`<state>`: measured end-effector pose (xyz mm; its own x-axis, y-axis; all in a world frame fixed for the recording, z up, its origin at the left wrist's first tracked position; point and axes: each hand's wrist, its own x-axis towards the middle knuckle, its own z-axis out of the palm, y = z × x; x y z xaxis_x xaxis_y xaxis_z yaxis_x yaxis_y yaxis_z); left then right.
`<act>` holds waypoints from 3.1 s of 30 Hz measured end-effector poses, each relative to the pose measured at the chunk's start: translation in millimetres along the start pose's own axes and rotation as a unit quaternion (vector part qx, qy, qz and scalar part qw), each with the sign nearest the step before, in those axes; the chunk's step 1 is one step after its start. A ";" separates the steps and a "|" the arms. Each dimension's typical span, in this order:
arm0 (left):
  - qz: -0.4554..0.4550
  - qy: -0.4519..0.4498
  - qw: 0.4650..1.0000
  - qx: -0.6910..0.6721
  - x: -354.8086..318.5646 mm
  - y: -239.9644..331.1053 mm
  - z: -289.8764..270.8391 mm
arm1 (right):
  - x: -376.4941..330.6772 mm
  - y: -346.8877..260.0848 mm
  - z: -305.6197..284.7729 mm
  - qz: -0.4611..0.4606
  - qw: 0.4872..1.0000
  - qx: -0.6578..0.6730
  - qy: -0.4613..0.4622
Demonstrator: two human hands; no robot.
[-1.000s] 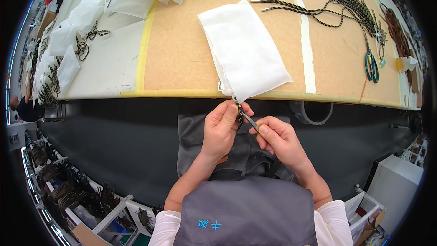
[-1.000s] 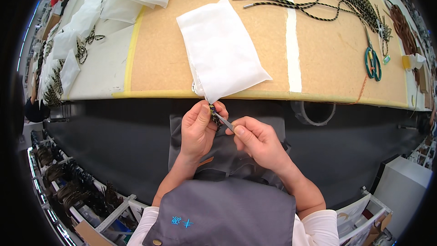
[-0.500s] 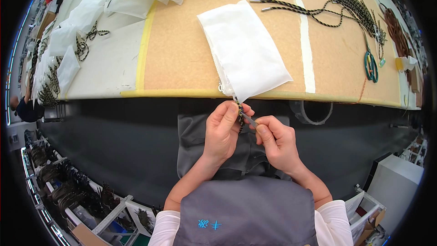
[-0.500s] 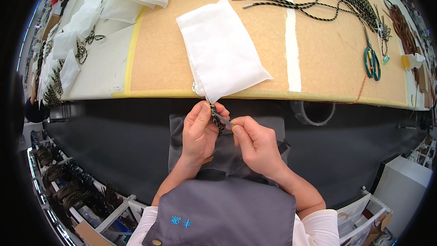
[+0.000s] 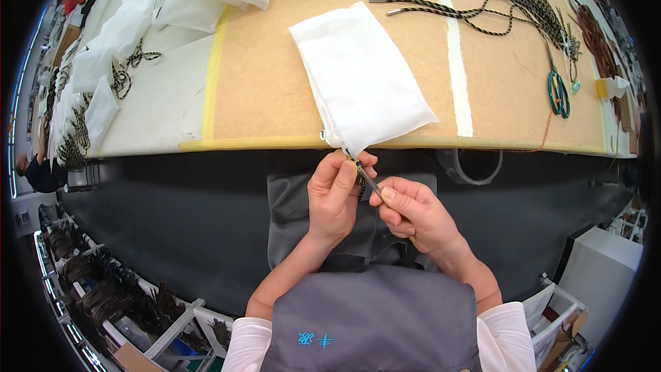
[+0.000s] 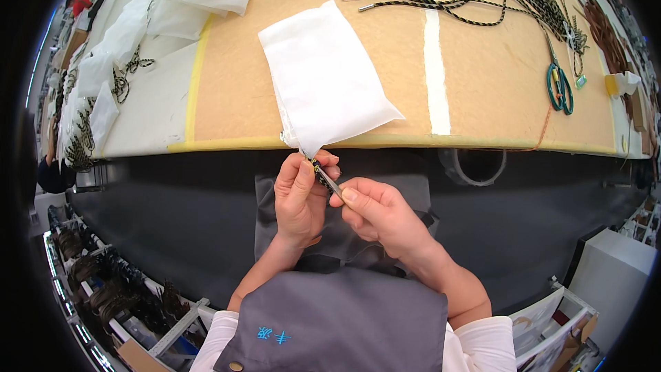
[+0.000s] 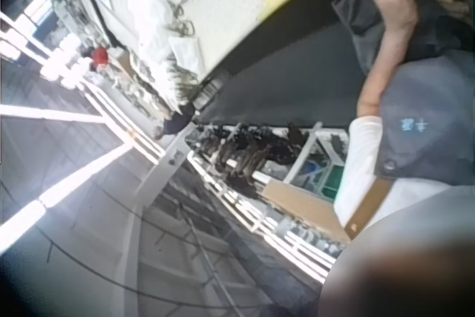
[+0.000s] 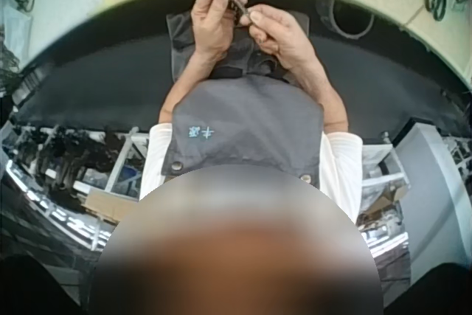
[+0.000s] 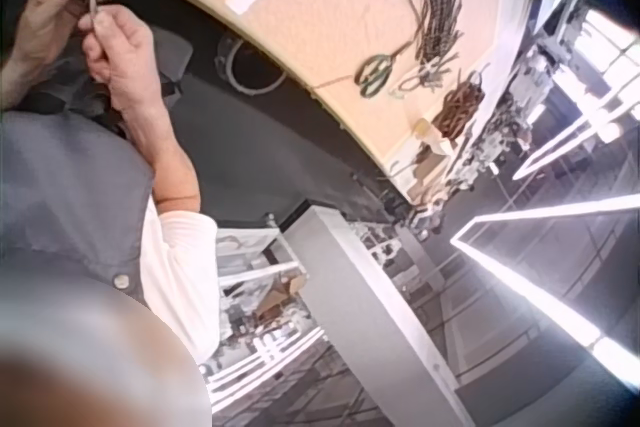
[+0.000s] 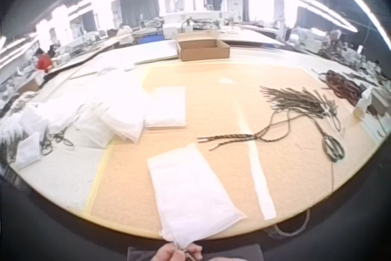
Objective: Threading a cord through a toggle and a bag component using pliers.
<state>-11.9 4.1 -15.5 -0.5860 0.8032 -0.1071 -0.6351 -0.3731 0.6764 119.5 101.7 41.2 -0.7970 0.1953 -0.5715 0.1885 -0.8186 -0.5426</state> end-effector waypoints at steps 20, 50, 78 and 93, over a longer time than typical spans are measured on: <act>-0.114 -0.042 0.993 0.015 13.8 22.5 -1.4 | 4.3 8.1 8.7 -0.320 0.825 -0.428 0.182; -0.136 -0.132 0.982 0.024 20.7 28.2 -4.1 | -1.7 -14.6 3.5 -0.231 0.909 -0.338 0.076; 0.064 -0.030 0.981 0.179 15.6 4.9 21.5 | 1.1 -38.7 11.1 -0.112 0.948 -0.298 -0.001; -0.002 -0.034 0.998 0.061 18.7 13.9 15.4 | 6.6 -37.8 -6.6 0.034 0.995 -0.046 -0.086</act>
<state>-23.9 21.1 3.1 -0.5445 0.8364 -0.0630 -0.5692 -0.3132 0.7602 111.0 137.4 53.9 -0.8656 0.0395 -0.4992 0.2904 -0.7726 -0.5646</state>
